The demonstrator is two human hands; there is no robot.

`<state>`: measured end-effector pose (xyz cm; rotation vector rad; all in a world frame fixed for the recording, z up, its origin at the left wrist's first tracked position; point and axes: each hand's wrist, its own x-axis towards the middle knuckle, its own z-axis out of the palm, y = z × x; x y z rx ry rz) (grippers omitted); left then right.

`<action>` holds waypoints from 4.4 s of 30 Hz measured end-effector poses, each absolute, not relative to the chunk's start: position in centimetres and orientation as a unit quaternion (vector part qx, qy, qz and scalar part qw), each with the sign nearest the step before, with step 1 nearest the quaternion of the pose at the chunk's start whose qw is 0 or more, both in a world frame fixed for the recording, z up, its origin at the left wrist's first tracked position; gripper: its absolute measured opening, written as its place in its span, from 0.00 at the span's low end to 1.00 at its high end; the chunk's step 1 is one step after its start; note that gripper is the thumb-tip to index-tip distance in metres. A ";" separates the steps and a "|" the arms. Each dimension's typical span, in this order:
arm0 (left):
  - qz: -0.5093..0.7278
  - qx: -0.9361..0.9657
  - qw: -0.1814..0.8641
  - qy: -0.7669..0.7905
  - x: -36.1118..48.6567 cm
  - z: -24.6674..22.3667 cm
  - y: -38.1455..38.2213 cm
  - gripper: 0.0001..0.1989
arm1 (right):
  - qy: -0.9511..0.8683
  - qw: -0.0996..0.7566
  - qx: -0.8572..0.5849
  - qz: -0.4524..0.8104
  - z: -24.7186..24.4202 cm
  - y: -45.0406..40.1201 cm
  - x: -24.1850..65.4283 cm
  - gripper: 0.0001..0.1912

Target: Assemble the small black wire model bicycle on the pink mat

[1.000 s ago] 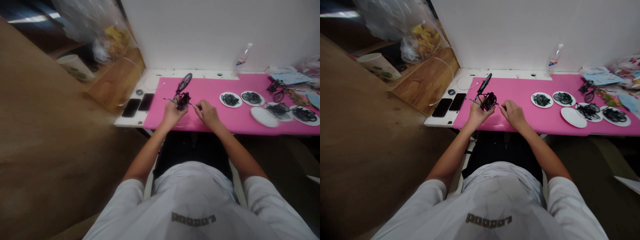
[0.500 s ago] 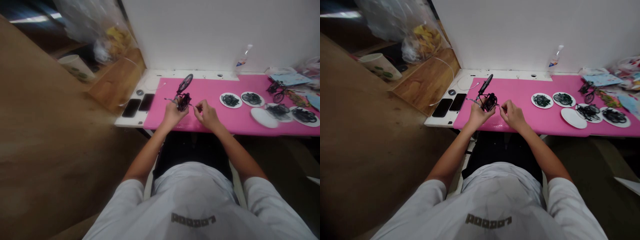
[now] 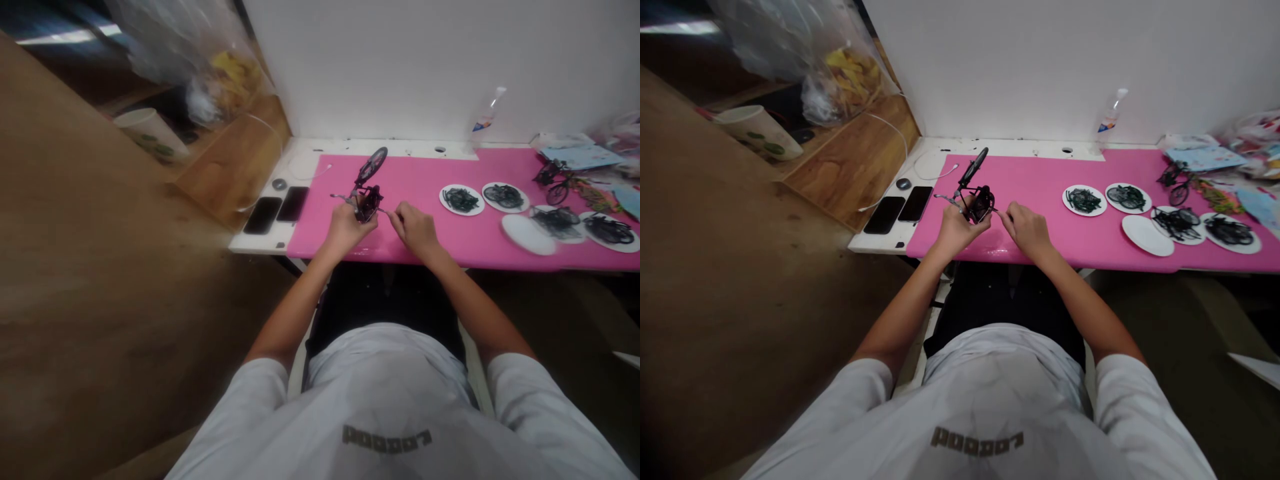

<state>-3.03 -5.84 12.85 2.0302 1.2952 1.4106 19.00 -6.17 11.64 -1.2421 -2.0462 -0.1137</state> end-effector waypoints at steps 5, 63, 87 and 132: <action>0.502 0.714 0.177 0.454 -3.0 12.8 -5.9 0.10 | -0.779 0.377 -0.501 0.006 12.0 -6.6 18.9 0.32; 0.479 0.694 0.210 0.495 -2.7 13.1 -6.2 0.07 | -0.753 0.397 -0.486 0.199 12.8 -7.1 18.6 0.21; 0.463 0.697 0.200 0.509 -2.3 12.1 -5.7 0.07 | -0.739 0.386 -0.531 0.154 12.0 -6.7 18.4 0.28; 0.526 0.681 0.235 0.452 -2.9 11.7 -5.0 0.11 | -0.802 0.350 -0.479 0.069 11.4 -5.5 19.7 0.26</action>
